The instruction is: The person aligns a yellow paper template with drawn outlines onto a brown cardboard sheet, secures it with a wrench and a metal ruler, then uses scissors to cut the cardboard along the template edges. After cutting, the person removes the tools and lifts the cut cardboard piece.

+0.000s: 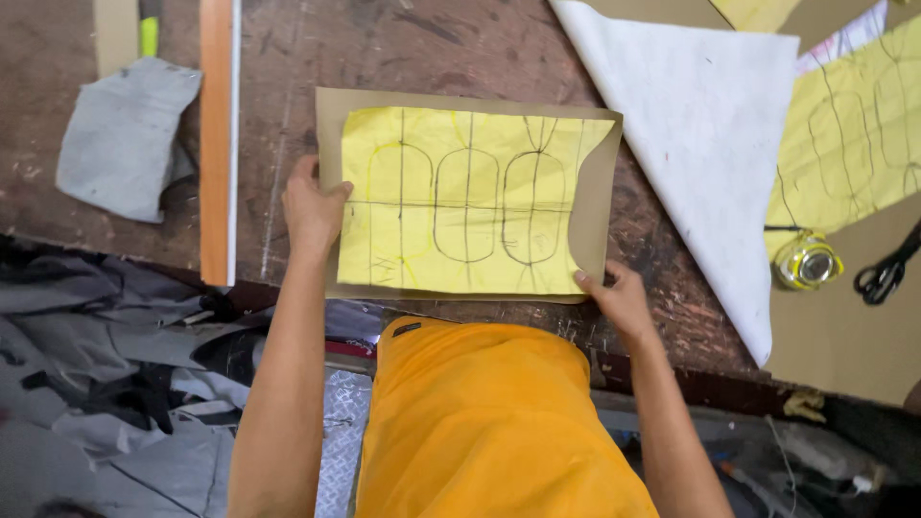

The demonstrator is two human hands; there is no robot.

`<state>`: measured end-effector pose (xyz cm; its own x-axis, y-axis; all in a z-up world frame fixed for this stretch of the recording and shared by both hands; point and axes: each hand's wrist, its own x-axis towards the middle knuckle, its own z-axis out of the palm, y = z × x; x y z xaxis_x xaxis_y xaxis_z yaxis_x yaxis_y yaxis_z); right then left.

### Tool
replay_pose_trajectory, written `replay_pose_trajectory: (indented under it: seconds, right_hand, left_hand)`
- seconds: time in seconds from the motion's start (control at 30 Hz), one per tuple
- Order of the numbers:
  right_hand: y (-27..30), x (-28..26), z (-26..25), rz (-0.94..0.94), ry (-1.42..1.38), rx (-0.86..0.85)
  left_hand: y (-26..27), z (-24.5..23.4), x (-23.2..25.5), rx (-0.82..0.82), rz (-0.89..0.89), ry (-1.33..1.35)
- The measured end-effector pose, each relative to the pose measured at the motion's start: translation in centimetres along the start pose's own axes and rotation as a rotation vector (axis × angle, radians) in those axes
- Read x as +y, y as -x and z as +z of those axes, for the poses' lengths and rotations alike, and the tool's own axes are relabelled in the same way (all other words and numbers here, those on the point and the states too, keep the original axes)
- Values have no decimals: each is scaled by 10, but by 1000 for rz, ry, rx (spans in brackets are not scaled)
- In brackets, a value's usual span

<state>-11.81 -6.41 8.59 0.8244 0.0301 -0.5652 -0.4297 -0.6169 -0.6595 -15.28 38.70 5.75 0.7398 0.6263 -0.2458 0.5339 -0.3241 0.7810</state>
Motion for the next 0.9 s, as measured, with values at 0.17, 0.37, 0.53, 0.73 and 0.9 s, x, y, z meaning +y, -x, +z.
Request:
replay_pose_trajectory:
  seconds: [0.17,0.37,0.53,0.73,0.9]
  right_hand:
    - [12,27,20,-52,152,155]
    - [22,10,13,-181,259,483]
    - [29,19,16,-483,300,299]
    - [22,22,15,-373,351,246]
    - [30,29,11,-248,166,365]
  left_hand:
    - [19,-5,-2,30,54,-182]
    - [35,4,-4,-116,492,-464]
    - [35,9,-23,-309,564,-597]
    - [25,15,-20,-323,510,-618]
    - [34,4,-25,-122,549,-482]
